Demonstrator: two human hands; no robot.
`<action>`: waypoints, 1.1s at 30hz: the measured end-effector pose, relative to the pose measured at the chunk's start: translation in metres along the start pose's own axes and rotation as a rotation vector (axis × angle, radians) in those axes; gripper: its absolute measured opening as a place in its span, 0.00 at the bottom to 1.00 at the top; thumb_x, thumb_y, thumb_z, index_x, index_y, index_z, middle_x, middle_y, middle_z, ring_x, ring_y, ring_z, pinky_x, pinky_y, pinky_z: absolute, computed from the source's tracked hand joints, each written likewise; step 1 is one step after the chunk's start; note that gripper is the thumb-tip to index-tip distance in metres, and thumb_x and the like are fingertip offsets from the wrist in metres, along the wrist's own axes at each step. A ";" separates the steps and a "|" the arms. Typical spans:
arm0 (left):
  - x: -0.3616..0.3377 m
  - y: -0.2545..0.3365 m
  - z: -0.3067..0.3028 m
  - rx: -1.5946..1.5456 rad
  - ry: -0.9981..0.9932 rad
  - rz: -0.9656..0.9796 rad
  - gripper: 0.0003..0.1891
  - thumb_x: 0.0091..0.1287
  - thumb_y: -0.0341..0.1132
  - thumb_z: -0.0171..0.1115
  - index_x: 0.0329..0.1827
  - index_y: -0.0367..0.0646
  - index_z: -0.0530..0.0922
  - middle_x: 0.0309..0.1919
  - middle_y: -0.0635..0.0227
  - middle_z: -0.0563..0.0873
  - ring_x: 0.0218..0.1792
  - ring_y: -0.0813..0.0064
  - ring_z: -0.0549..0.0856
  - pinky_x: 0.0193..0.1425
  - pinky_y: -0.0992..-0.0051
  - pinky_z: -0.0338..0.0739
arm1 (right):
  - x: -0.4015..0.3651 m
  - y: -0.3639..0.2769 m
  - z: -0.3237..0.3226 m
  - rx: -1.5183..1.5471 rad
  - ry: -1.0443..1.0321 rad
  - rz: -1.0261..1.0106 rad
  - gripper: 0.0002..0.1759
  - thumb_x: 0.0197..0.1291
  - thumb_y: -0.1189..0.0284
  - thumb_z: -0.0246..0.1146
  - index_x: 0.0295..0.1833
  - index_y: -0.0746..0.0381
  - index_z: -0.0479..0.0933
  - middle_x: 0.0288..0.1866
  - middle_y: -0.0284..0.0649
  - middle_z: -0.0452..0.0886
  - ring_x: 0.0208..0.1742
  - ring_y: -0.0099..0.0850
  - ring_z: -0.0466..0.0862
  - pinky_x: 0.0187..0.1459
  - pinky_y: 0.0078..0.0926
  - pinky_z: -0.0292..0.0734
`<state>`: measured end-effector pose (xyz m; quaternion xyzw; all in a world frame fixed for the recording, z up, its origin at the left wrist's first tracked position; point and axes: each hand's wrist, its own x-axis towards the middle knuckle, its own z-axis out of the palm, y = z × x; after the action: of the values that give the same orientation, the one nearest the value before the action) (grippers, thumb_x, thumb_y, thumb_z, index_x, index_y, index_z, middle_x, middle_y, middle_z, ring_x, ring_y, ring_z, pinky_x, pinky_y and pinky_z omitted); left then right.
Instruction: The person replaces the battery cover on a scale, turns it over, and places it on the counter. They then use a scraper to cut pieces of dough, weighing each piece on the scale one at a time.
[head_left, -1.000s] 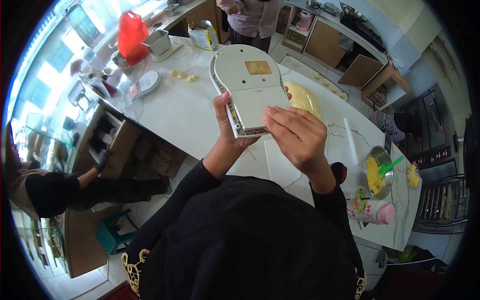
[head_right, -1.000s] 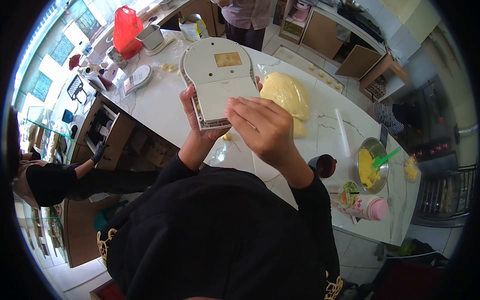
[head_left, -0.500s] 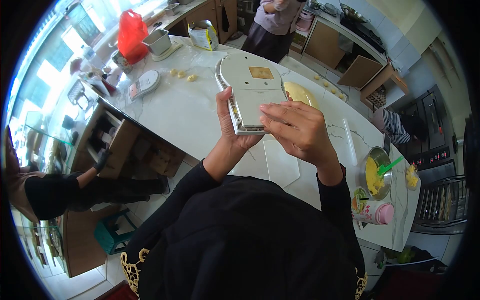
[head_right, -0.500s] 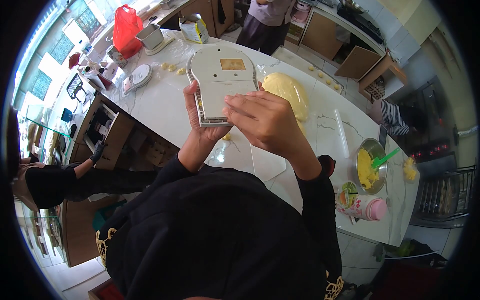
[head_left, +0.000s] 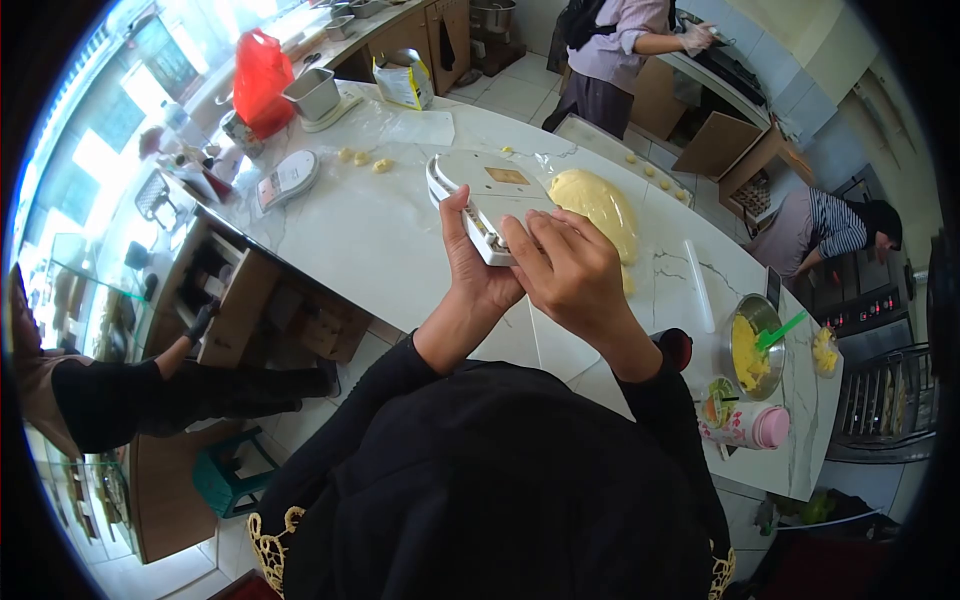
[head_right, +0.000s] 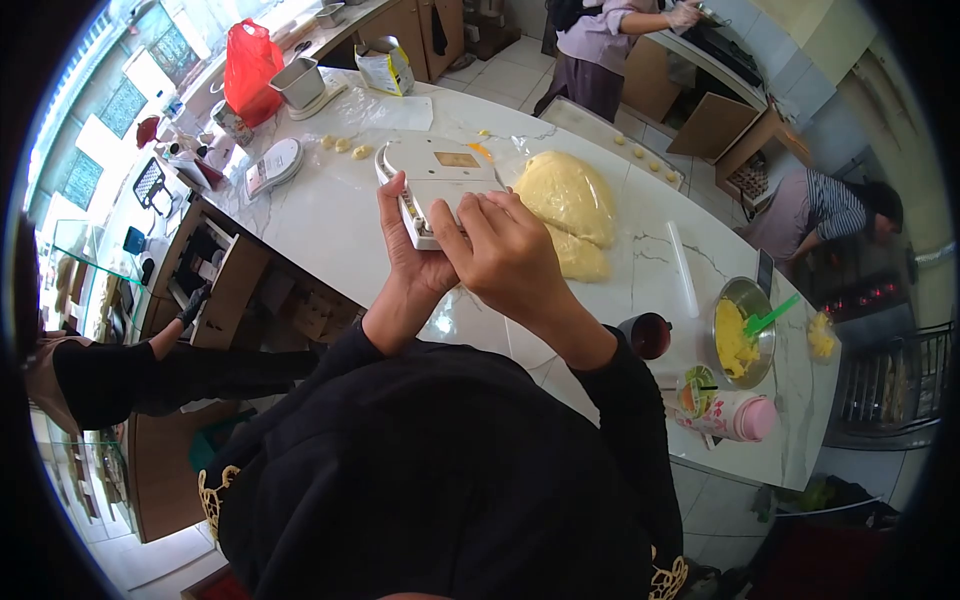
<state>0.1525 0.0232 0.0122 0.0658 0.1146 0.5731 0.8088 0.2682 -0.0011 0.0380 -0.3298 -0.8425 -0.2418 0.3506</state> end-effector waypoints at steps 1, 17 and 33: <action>0.000 0.000 -0.001 -0.001 0.000 -0.002 0.40 0.55 0.60 0.56 0.64 0.40 0.62 0.53 0.52 0.73 0.50 0.58 0.78 0.54 0.61 0.77 | 0.002 0.000 -0.001 0.016 0.002 -0.013 0.18 0.42 0.74 0.61 0.43 0.67 0.77 0.36 0.44 0.79 0.37 0.35 0.82 0.46 0.31 0.78; -0.001 0.019 0.002 -0.167 -0.272 -0.165 0.43 0.54 0.64 0.54 0.67 0.42 0.60 0.59 0.51 0.69 0.57 0.51 0.73 0.60 0.49 0.71 | 0.005 0.030 -0.021 0.526 0.103 0.163 0.24 0.43 0.63 0.73 0.47 0.62 0.80 0.42 0.42 0.83 0.44 0.40 0.83 0.46 0.34 0.77; 0.000 0.019 -0.006 -0.188 -0.299 -0.211 0.44 0.53 0.65 0.55 0.66 0.42 0.62 0.56 0.52 0.72 0.56 0.56 0.75 0.58 0.55 0.73 | 0.023 0.018 -0.036 -0.008 0.035 -0.237 0.18 0.44 0.73 0.62 0.45 0.59 0.81 0.35 0.37 0.81 0.37 0.28 0.83 0.40 0.26 0.77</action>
<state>0.1335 0.0290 0.0108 0.0622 -0.0545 0.4774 0.8748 0.2839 -0.0034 0.0815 -0.2253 -0.8683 -0.2908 0.3329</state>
